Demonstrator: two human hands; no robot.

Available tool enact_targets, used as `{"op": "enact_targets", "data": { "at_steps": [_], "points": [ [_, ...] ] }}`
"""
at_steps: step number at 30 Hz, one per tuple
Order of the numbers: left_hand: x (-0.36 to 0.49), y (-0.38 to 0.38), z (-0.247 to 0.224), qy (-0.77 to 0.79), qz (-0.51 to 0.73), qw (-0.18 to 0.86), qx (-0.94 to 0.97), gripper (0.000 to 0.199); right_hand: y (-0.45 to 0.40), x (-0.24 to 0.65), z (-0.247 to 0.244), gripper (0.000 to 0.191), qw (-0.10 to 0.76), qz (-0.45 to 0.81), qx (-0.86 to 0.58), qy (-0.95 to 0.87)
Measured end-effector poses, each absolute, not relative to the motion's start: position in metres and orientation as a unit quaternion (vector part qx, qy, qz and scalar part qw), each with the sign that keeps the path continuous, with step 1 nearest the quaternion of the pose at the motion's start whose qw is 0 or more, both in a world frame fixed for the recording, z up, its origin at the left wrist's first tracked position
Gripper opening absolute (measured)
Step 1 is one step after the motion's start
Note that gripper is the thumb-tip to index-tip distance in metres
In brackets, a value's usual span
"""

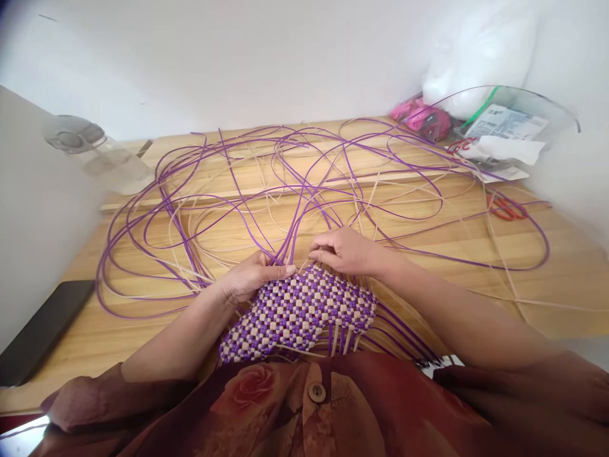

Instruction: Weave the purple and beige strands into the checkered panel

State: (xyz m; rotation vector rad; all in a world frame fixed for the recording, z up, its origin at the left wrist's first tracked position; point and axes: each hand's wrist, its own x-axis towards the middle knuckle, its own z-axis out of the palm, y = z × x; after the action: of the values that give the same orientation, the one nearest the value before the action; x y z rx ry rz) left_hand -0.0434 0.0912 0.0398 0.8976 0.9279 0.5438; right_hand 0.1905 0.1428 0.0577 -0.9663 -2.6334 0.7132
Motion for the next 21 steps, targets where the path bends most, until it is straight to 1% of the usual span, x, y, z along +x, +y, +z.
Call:
{"op": "enact_targets", "data": {
  "at_steps": [5, 8, 10, 12, 14, 15, 17, 19, 21],
  "points": [
    [-0.035, 0.090, 0.037, 0.457, 0.294, 0.708, 0.451, 0.034, 0.145, 0.179, 0.061, 0.026, 0.193, 0.204, -0.326, -0.903],
    [-0.032, 0.091, 0.034, 0.464, 0.312, 0.684, 0.468, 0.034, 0.159, 0.183, 0.054, 0.026, 0.197, 0.204, -0.343, -0.896],
    [-0.034, 0.094, 0.033, 0.462, 0.319, 0.669, 0.487, 0.035, 0.168, 0.187, 0.045, 0.028, 0.191, 0.232, -0.379, -0.875],
    [-0.040, 0.098, 0.034, 0.440, 0.290, 0.667, 0.526, 0.034, 0.174, 0.193, 0.037, 0.031, 0.171, 0.271, -0.411, -0.853],
    [-0.050, 0.104, 0.038, 0.401, 0.217, 0.673, 0.583, 0.036, 0.173, 0.196, 0.035, 0.033, 0.160, 0.283, -0.426, -0.844],
    [-0.056, 0.107, 0.041, 0.378, 0.175, 0.673, 0.611, 0.038, 0.169, 0.196, 0.037, 0.032, 0.168, 0.270, -0.435, -0.843],
    [-0.065, 0.111, 0.046, 0.343, 0.121, 0.669, 0.648, 0.039, 0.156, 0.190, 0.045, 0.029, 0.213, 0.231, -0.456, -0.833],
    [-0.068, 0.112, 0.048, 0.335, 0.109, 0.664, 0.659, 0.038, 0.139, 0.176, 0.055, 0.027, 0.257, 0.218, -0.461, -0.821],
    [-0.068, 0.112, 0.047, 0.352, 0.126, 0.657, 0.655, 0.035, 0.124, 0.157, 0.064, 0.027, 0.262, 0.245, -0.445, -0.820]
  ]
}}
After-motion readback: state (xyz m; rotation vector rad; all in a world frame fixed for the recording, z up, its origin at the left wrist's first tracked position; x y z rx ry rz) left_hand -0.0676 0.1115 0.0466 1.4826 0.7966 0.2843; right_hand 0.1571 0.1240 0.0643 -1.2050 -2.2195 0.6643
